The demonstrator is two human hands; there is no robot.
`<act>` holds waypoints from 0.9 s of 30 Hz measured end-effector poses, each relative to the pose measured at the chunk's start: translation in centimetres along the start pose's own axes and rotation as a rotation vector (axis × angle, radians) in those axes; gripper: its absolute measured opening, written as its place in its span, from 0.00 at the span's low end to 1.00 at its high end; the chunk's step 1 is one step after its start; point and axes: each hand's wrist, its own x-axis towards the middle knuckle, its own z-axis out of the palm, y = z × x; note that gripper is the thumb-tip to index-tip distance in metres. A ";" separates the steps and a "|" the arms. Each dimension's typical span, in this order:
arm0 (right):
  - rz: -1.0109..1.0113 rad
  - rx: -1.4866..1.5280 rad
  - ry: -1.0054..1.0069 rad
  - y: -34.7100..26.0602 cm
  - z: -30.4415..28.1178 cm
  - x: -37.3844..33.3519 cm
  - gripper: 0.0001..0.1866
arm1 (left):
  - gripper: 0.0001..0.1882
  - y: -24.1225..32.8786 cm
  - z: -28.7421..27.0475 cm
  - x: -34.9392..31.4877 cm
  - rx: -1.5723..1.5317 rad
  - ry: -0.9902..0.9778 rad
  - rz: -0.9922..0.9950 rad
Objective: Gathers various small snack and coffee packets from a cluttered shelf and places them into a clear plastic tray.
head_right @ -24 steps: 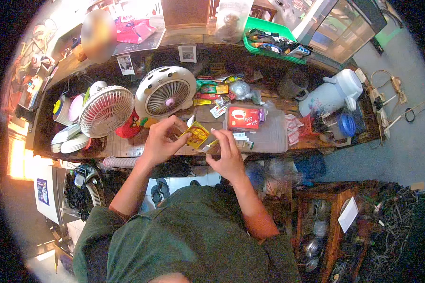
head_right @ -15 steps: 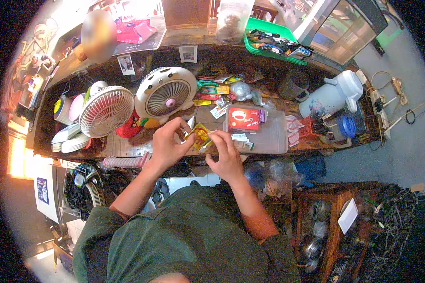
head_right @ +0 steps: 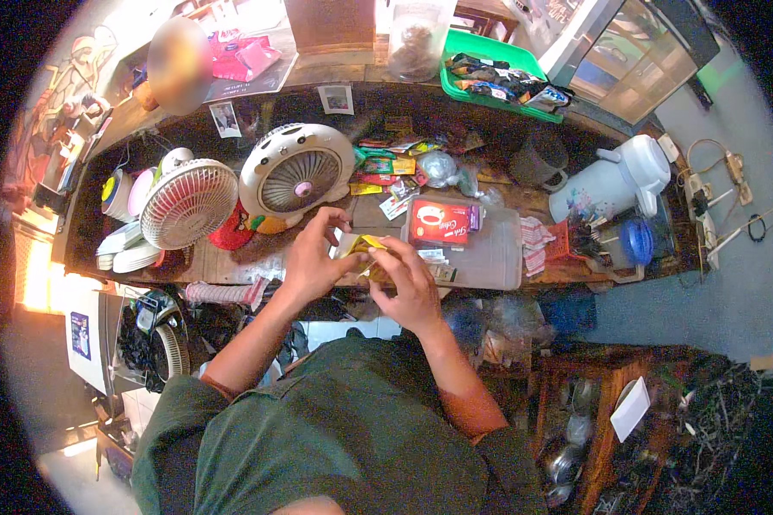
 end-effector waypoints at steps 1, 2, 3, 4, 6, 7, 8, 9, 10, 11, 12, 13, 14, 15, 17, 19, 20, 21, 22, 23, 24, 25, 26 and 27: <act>-0.027 0.013 -0.042 0.1 -0.3 0.2 0.34 | 0.29 -0.2 0.2 0.3 0.020 -0.072 -0.022; -0.053 0.026 -0.083 0.3 -0.7 0.3 0.34 | 0.30 -0.6 0.5 0.6 0.038 -0.145 -0.045; -0.055 0.028 -0.085 0.6 -1.0 0.3 0.34 | 0.30 -1.3 0.8 1.2 0.039 -0.143 -0.046; -0.015 0.052 -0.110 0.7 -1.2 0.3 0.34 | 0.31 -2.2 0.8 1.9 -0.032 -0.248 0.046; 0.012 0.073 -0.113 1.6 -1.8 0.3 0.34 | 0.29 -1.9 0.0 3.2 -0.188 -0.451 0.118; 0.011 0.074 -0.115 2.2 -2.5 0.3 0.34 | 0.29 -2.2 0.2 4.0 -0.188 -0.449 0.116; 0.032 0.083 -0.083 2.9 -3.2 0.3 0.34 | 0.26 -2.5 0.6 4.8 -0.328 -0.466 0.044; 0.048 0.100 -0.055 3.4 -3.8 0.4 0.34 | 0.24 -3.0 1.3 5.5 -0.465 -0.471 -0.032; 0.060 0.110 -0.053 3.9 -4.4 0.4 0.34 | 0.22 -4.1 2.6 6.0 -0.457 -0.378 -0.049; 0.055 0.119 -0.056 4.5 -5.0 0.7 0.34 | 0.22 -5.1 3.9 6.7 -0.453 -0.369 -0.053; 0.063 0.125 -0.051 5.0 -5.8 0.9 0.34 | 0.21 -5.6 5.2 7.5 -0.172 -0.327 -0.097; 0.070 0.133 -0.045 5.6 -6.4 1.1 0.34 | 0.21 -6.4 6.8 8.2 0.110 -0.280 -0.140; 0.048 0.156 -0.046 6.0 -7.0 1.6 0.33 | 0.21 -8.3 8.5 8.6 0.114 -0.271 -0.146; 0.039 0.162 -0.052 6.2 -7.6 2.1 0.33 | 0.24 -10.5 10.3 9.0 0.296 -0.207 -0.153; 0.036 0.170 -0.065 7.2 -8.8 2.3 0.33 | 0.27 -12.7 12.8 9.6 0.476 -0.148 -0.159; 0.049 0.200 -0.071 8.4 -9.8 2.2 0.34 | 0.34 -13.3 14.0 9.6 0.776 0.048 0.113; 0.064 0.228 -0.074 9.0 -10.2 2.2 0.34 | 0.38 -13.7 14.5 9.6 0.786 -0.039 0.011; 0.062 0.236 -0.082 9.7 -10.6 2.1 0.34 | 0.38 -13.8 14.9 9.3 0.789 -0.037 0.000; 0.061 0.229 -0.093 10.4 -10.9 2.0 0.34 | 0.37 -14.0 15.2 8.8 0.833 -0.024 0.024; 0.060 0.223 -0.104 11.0 -11.2 1.9 0.34 | 0.37 -14.2 15.4 8.4 0.878 -0.011 0.048; 0.061 0.229 -0.110 11.5 -11.5 2.0 0.34 | 0.37 -13.7 15.4 8.3 0.880 -0.011 0.038; 0.052 0.221 -0.106 12.0 -11.7 2.2 0.34 | 0.37 -13.2 15.3 8.1 0.894 -0.060 0.040; 0.043 0.213 -0.100 12.4 -11.9 2.2 0.34 | 0.37 -12.7 15.2 8.0 0.907 -0.109 0.042; 0.038 0.221 -0.106 12.7 -12.0 2.3 0.34 | 0.37 -12.0 14.9 8.1 0.911 -0.105 0.032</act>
